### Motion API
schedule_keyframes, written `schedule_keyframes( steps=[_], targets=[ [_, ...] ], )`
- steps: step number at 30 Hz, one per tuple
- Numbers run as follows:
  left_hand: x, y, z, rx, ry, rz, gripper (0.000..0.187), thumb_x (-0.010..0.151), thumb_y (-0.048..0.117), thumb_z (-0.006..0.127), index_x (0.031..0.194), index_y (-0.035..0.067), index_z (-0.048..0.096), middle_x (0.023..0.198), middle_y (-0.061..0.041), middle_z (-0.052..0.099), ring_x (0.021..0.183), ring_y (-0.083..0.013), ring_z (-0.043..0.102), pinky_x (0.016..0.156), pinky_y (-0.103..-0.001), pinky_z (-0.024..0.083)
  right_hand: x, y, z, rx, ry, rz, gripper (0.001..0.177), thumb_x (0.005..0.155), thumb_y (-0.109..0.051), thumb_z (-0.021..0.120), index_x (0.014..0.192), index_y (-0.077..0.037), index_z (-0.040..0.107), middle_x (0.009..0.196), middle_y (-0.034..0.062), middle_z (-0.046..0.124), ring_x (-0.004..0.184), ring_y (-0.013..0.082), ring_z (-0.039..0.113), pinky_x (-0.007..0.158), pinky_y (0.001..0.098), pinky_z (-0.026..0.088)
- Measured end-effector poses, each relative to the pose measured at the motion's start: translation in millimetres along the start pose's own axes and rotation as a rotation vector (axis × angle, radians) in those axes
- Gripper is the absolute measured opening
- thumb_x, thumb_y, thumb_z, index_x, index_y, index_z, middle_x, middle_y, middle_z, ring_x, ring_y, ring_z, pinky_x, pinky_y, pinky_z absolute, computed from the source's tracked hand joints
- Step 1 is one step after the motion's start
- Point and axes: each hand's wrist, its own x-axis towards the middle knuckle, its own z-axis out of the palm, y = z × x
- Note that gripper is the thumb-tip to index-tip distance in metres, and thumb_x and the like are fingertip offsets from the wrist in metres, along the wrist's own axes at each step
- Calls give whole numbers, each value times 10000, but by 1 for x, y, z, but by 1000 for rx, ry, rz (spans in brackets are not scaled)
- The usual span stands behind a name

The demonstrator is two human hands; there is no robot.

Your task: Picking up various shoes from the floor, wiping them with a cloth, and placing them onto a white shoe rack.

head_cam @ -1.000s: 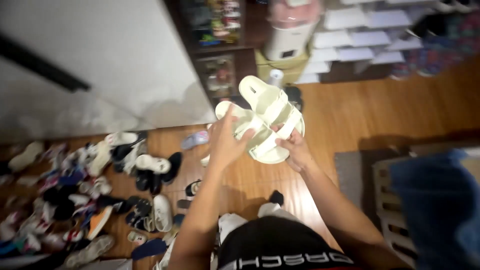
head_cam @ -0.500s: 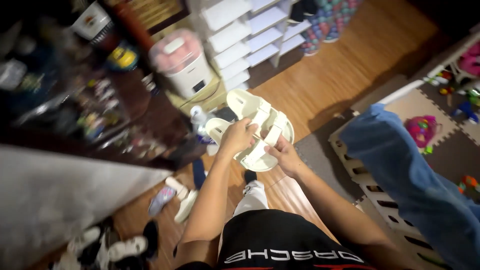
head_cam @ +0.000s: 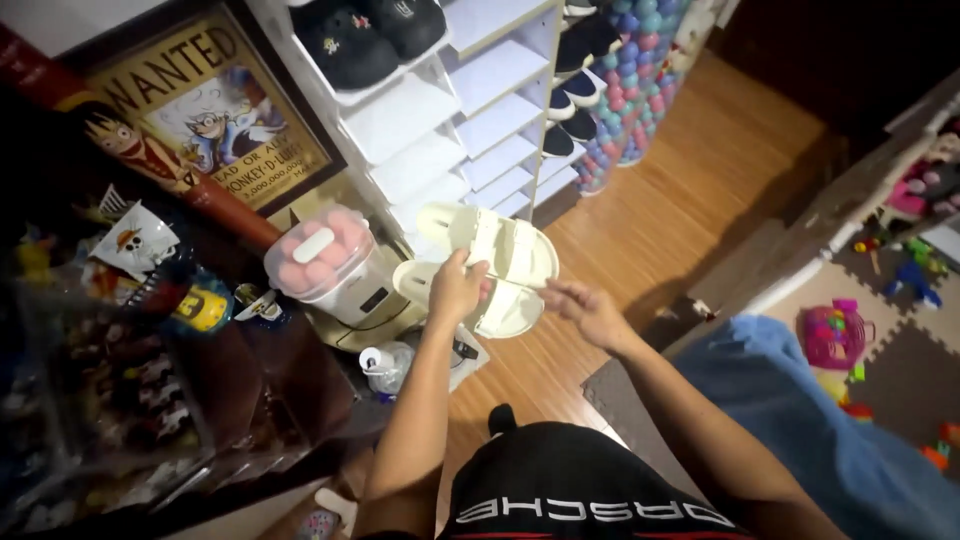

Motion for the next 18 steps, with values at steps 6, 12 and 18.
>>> schedule_keyframes(
  steps=[6,12,18],
  targets=[
    [68,45,11,-79,57,-45,320,952,274,618,1189,60,617,674,-68,722,524,-166,675,540,-343,552,127,-36,-86,-266,187,-206,416,971,-258,649,1309,-16,657,1165,100,768,1076,166,714,931,339,561],
    [87,92,34,-29,294,-71,291,912,341,705,1006,67,678,688,-65,739,562,-189,701,575,-355,542,279,-153,-164,-616,274,-584,451,916,-228,715,1299,1,649,1152,210,735,1054,326,716,917,416,553],
    [107,127,60,274,528,-105,405,836,448,786,990,80,721,740,-134,753,710,-308,721,661,-424,542,452,-281,-204,-727,375,-1004,791,862,-295,840,1479,40,476,1406,339,546,1280,479,531,1031,497,476]
  ],
)
